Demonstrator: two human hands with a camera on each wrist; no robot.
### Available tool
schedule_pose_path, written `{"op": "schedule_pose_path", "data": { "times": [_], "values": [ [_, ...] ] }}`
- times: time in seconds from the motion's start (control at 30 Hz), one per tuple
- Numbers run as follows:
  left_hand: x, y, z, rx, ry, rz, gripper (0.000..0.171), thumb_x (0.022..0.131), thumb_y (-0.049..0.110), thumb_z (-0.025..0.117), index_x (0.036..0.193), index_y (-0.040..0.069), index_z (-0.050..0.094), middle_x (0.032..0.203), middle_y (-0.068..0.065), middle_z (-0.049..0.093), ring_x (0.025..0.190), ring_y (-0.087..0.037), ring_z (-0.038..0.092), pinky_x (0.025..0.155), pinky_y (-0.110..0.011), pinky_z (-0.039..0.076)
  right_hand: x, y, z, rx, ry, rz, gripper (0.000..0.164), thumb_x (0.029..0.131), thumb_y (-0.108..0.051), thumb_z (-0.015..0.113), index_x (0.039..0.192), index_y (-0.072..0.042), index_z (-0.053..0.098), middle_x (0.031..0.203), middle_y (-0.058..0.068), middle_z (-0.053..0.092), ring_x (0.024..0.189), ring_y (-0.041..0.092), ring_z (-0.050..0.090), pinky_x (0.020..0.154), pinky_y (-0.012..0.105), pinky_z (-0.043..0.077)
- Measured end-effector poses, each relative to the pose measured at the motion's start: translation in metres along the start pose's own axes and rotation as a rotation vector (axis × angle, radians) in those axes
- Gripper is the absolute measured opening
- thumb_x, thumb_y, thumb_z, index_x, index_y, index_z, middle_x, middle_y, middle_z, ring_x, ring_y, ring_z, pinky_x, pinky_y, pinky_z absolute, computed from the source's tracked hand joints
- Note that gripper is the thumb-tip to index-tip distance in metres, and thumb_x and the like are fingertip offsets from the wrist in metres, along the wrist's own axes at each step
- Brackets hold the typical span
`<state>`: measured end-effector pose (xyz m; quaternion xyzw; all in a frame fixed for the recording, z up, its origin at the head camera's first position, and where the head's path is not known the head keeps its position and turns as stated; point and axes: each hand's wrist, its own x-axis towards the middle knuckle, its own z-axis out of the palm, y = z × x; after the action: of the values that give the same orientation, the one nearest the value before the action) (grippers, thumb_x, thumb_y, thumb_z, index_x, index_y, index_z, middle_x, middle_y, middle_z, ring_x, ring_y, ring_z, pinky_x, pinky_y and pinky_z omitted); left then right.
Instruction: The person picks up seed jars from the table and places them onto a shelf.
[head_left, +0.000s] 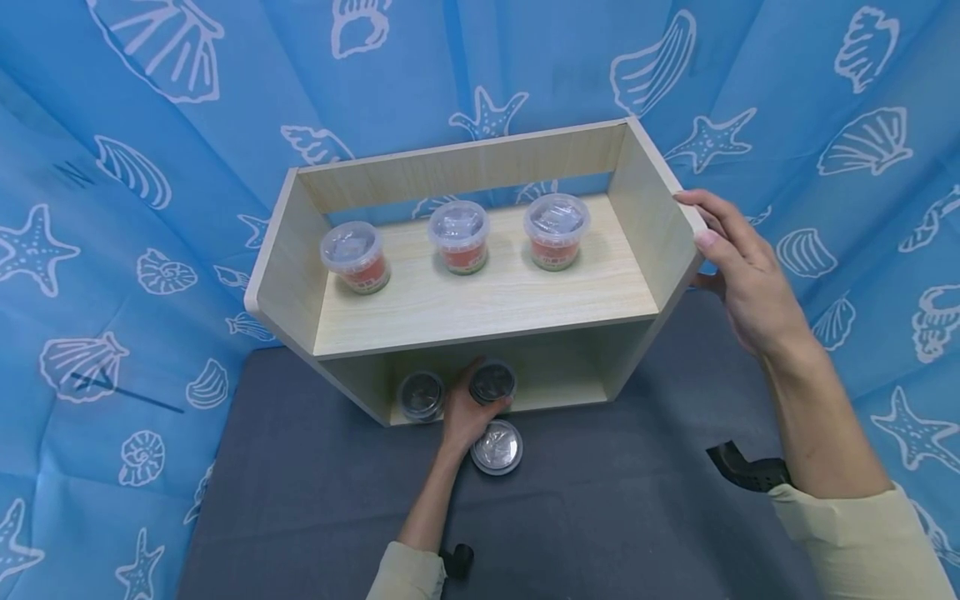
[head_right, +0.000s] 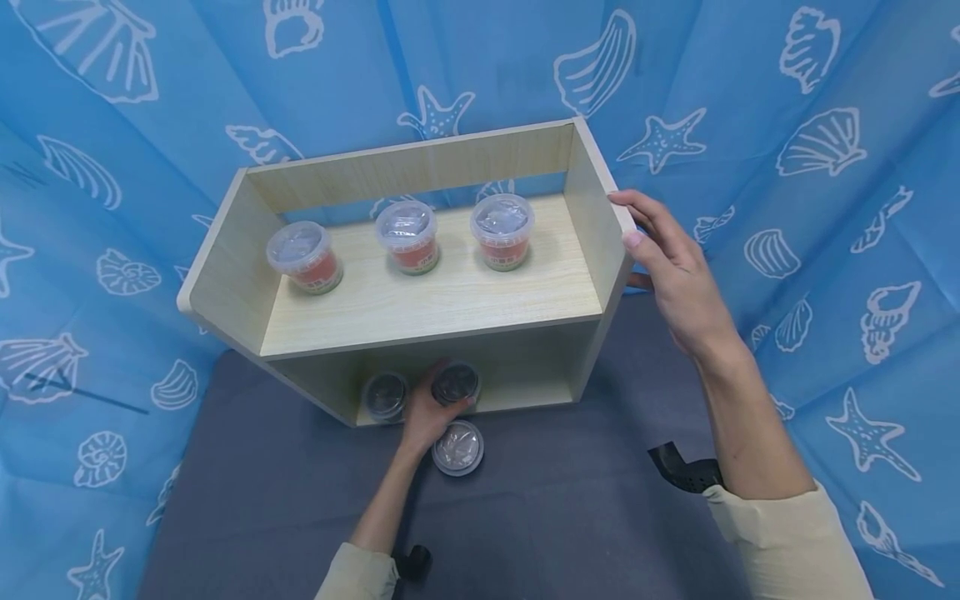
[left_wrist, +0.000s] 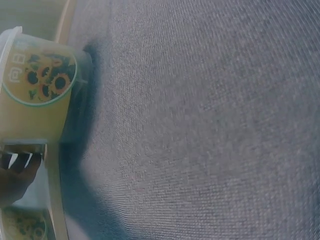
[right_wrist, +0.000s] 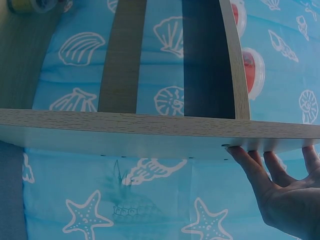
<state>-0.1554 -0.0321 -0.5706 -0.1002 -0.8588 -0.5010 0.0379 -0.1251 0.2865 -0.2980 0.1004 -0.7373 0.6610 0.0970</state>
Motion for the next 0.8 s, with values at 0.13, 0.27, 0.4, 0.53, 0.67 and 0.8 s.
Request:
{"op": "schedule_pose_path", "data": {
  "times": [0.13, 0.27, 0.4, 0.53, 0.67, 0.8],
  "values": [
    [0.001, 0.000, 0.000, -0.011, -0.017, -0.018, 0.089, 0.071, 0.024, 0.089, 0.147, 0.008, 0.045, 0.140, -0.015, 0.056, 0.130, -0.031, 0.052, 0.109, -0.043, 0.037, 0.000, 0.000, 0.000, 0.019, 0.000, -0.007, 0.044, 0.106, -0.022, 0.044, 0.149, -0.021, 0.043, 0.152, 0.010, 0.036, 0.126, 0.031, 0.036, 0.093, 0.039, 0.039],
    [0.000, 0.000, 0.000, -0.040, -0.021, -0.018, 0.092, 0.071, 0.024, 0.089, 0.149, 0.008, 0.043, 0.141, -0.015, 0.055, 0.130, -0.030, 0.051, 0.110, -0.043, 0.036, 0.000, 0.000, -0.001, 0.028, -0.005, -0.013, 0.043, 0.106, -0.022, 0.044, 0.149, -0.020, 0.043, 0.152, 0.010, 0.036, 0.126, 0.031, 0.036, 0.091, 0.036, 0.040],
    [-0.004, 0.000, -0.001, -0.098, -0.013, -0.030, 0.092, 0.073, 0.024, 0.088, 0.150, 0.008, 0.041, 0.144, -0.015, 0.051, 0.133, -0.030, 0.048, 0.110, -0.043, 0.036, 0.000, 0.001, -0.001, 0.034, -0.009, -0.018, 0.043, 0.106, -0.022, 0.044, 0.149, -0.020, 0.043, 0.152, 0.010, 0.036, 0.125, 0.031, 0.037, 0.091, 0.036, 0.039],
    [-0.009, 0.000, -0.003, -0.203, 0.008, -0.059, 0.089, 0.075, 0.019, 0.088, 0.150, 0.007, 0.040, 0.146, -0.017, 0.048, 0.134, -0.034, 0.046, 0.108, -0.045, 0.039, 0.000, 0.000, 0.000, 0.023, -0.008, -0.012, 0.044, 0.106, -0.022, 0.044, 0.149, -0.021, 0.043, 0.152, 0.010, 0.036, 0.126, 0.031, 0.036, 0.093, 0.039, 0.038],
    [-0.018, 0.000, -0.007, -0.224, 0.006, -0.086, 0.088, 0.078, 0.016, 0.085, 0.151, 0.007, 0.037, 0.149, -0.018, 0.043, 0.134, -0.036, 0.046, 0.107, -0.046, 0.039, -0.001, 0.000, 0.000, 0.011, -0.008, -0.005, 0.044, 0.106, -0.023, 0.044, 0.150, -0.021, 0.043, 0.153, 0.010, 0.035, 0.127, 0.032, 0.035, 0.096, 0.042, 0.037],
    [-0.028, 0.001, -0.013, -0.201, -0.016, -0.087, 0.087, 0.081, 0.019, 0.083, 0.153, 0.009, 0.034, 0.151, -0.018, 0.040, 0.134, -0.039, 0.045, 0.107, -0.050, 0.039, 0.000, 0.000, 0.001, 0.017, -0.009, -0.012, 0.044, 0.106, -0.023, 0.044, 0.150, -0.021, 0.043, 0.153, 0.010, 0.035, 0.127, 0.031, 0.035, 0.092, 0.038, 0.038]
  ]
}}
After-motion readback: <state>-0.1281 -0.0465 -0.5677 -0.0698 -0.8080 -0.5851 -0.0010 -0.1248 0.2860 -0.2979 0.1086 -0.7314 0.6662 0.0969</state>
